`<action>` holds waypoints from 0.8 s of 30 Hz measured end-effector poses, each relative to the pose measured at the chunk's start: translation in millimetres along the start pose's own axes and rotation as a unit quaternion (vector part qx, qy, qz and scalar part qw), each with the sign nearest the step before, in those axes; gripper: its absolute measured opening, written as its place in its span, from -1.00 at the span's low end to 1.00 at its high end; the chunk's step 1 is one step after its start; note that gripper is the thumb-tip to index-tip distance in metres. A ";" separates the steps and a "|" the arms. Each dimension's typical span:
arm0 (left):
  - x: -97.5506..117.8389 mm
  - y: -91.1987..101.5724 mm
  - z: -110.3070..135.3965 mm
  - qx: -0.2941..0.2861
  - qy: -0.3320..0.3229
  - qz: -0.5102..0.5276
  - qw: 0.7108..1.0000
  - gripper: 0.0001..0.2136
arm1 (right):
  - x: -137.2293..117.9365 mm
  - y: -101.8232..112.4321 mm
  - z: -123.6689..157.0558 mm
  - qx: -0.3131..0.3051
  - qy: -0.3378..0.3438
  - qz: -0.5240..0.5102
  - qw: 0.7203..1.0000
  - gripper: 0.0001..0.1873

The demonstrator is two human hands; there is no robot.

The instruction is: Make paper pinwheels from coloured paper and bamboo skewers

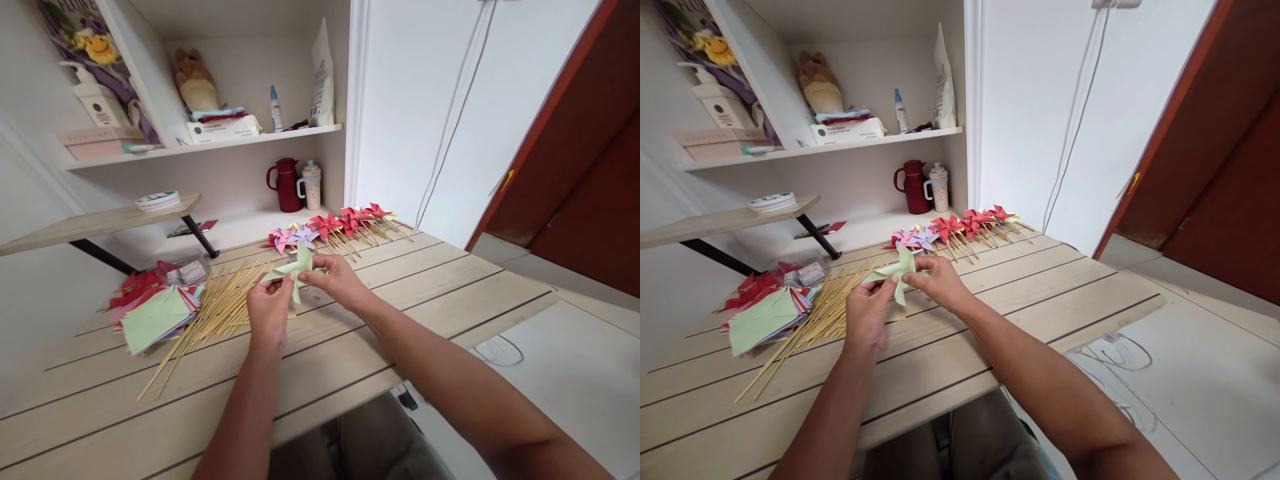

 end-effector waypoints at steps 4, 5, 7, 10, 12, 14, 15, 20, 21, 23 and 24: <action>0.0 -1.2 0.7 -0.006 0.002 0.007 1.000 -0.69 | -3.3 1.4 -0.3 0.012 0.015 0.031 0.999 -0.86; 0.0 -1.3 0.9 -0.007 0.003 0.008 1.000 -0.69 | -2.7 1.5 -0.3 0.014 0.011 0.031 0.999 -0.86; -0.2 -1.4 1.2 -0.008 0.008 0.008 1.000 -0.68 | 0.5 1.0 0.1 0.016 -0.006 0.021 1.000 -0.84; -1.3 -1.0 0.6 -0.010 0.015 0.002 1.000 -0.69 | 7.5 -0.9 0.6 0.021 -0.035 -0.016 0.999 -0.84; -2.1 -0.1 -0.3 -0.003 0.019 -0.008 1.000 -0.68 | 11.6 -2.1 0.4 0.030 -0.050 -0.045 0.997 -0.85; -3.0 0.9 -1.3 0.002 0.023 -0.023 0.999 -0.67 | 14.5 -3.0 0.0 0.042 -0.064 -0.069 0.995 -0.84; -3.2 1.2 -1.9 0.002 0.023 -0.029 0.999 -0.66 | 15.6 -3.1 -0.2 0.049 -0.069 -0.077 0.993 -0.84; -3.1 2.1 -3.9 -0.002 0.014 -0.047 0.999 -0.65 | 16.3 -1.5 -0.7 0.062 -0.059 -0.054 0.995 -0.86; -3.0 2.4 -4.1 0.000 0.014 -0.048 0.999 -0.64 | 15.8 -1.1 -0.7 0.061 -0.052 -0.041 0.996 -0.86; -2.8 2.4 -4.1 -0.001 0.016 -0.048 0.999 -0.65 | 14.5 -0.4 -0.4 0.060 -0.041 -0.020 0.997 -0.87; -2.6 2.3 -4.0 -0.002 0.017 -0.047 0.999 -0.65 | 13.7 -0.3 -0.2 0.060 -0.038 -0.014 0.997 -0.87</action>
Point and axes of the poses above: each hand's wrist, its own z-axis away from the middle knuckle, its own y-axis out of the back of the hand, x = y × z, the point moved 4 cm from there along -z, towards the middle knuckle, and after that the axes turned 11 degrees about y, right-handed, at the moved point
